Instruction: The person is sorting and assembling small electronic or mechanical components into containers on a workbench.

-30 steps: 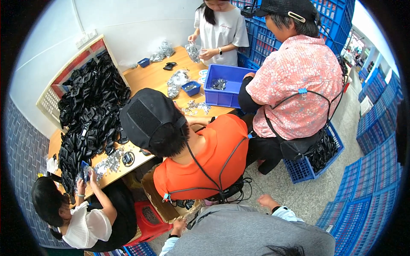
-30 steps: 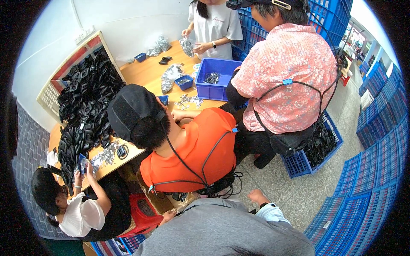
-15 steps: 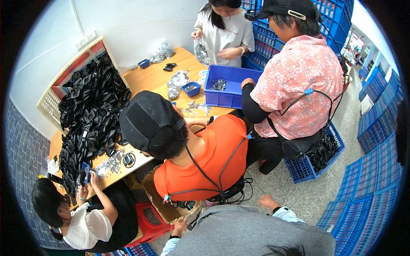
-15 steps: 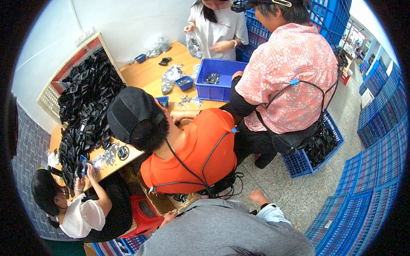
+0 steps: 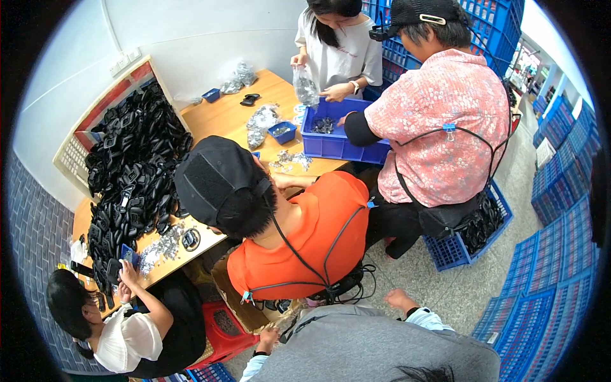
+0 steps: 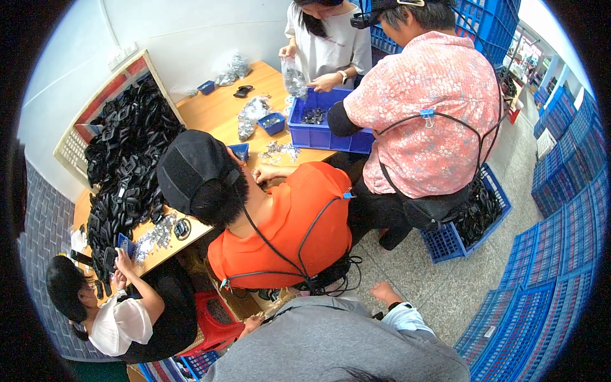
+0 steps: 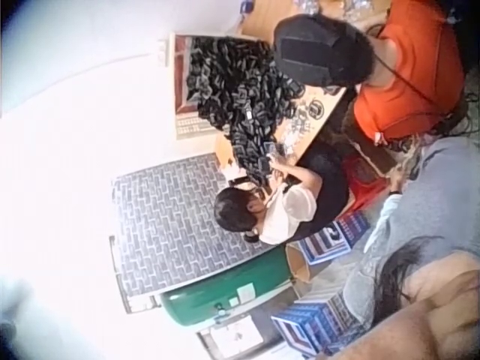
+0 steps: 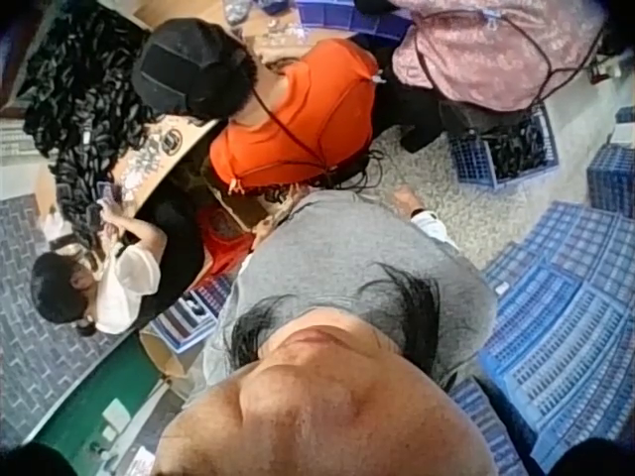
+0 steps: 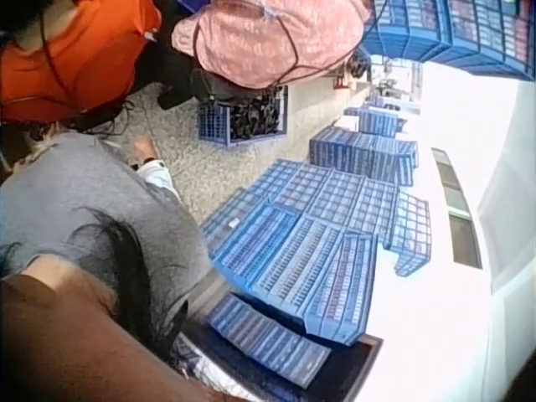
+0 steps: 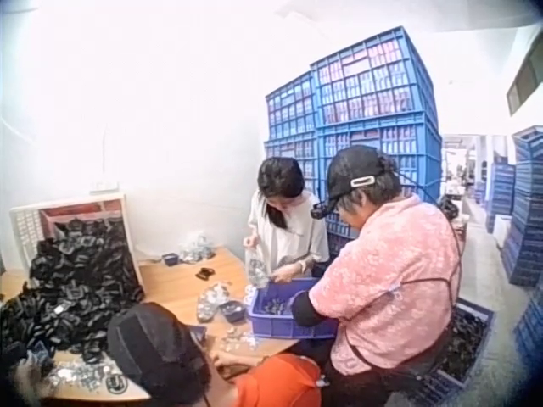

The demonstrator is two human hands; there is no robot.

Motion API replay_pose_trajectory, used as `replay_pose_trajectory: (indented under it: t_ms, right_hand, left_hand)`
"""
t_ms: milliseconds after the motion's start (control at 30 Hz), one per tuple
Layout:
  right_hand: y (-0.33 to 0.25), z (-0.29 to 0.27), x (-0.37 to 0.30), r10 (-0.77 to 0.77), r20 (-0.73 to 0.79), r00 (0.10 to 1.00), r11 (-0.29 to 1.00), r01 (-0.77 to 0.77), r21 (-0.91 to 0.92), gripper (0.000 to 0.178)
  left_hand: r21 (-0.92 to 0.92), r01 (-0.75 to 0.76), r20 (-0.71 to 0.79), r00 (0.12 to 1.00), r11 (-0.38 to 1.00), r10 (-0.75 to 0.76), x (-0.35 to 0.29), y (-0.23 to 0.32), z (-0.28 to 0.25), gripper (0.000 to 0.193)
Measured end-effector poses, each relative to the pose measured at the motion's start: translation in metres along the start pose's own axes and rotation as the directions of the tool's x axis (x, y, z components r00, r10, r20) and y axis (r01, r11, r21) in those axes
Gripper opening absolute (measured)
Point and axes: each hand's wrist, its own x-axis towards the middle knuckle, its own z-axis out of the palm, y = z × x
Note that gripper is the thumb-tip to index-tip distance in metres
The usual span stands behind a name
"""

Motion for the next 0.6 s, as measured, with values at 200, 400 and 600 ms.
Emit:
replay_pose_trajectory:
  t_ms: [200,400,600]
  right_hand:
    - [-0.006,-0.003,-0.012,0.007,-0.001,1.000,0.999,-0.007,0.032,0.026]
    - [-0.004,-0.007,-0.015,-0.013,0.027,1.000,1.000,0.013,-0.006,0.024]
    - [-0.001,-0.006,-0.017,-0.037,0.004,0.999,0.999,0.037,0.011,0.026]
  left_hand:
    - [0.003,-0.012,-0.035,0.999,1.000,0.012,-0.004,-0.001,0.005,0.029]
    - [0.043,-0.015,0.008,1.000,0.999,0.015,0.005,-0.009,0.009,0.030]
    - [0.009,-0.030,-0.034,0.999,1.000,0.030,0.001,-0.007,0.010,0.031]
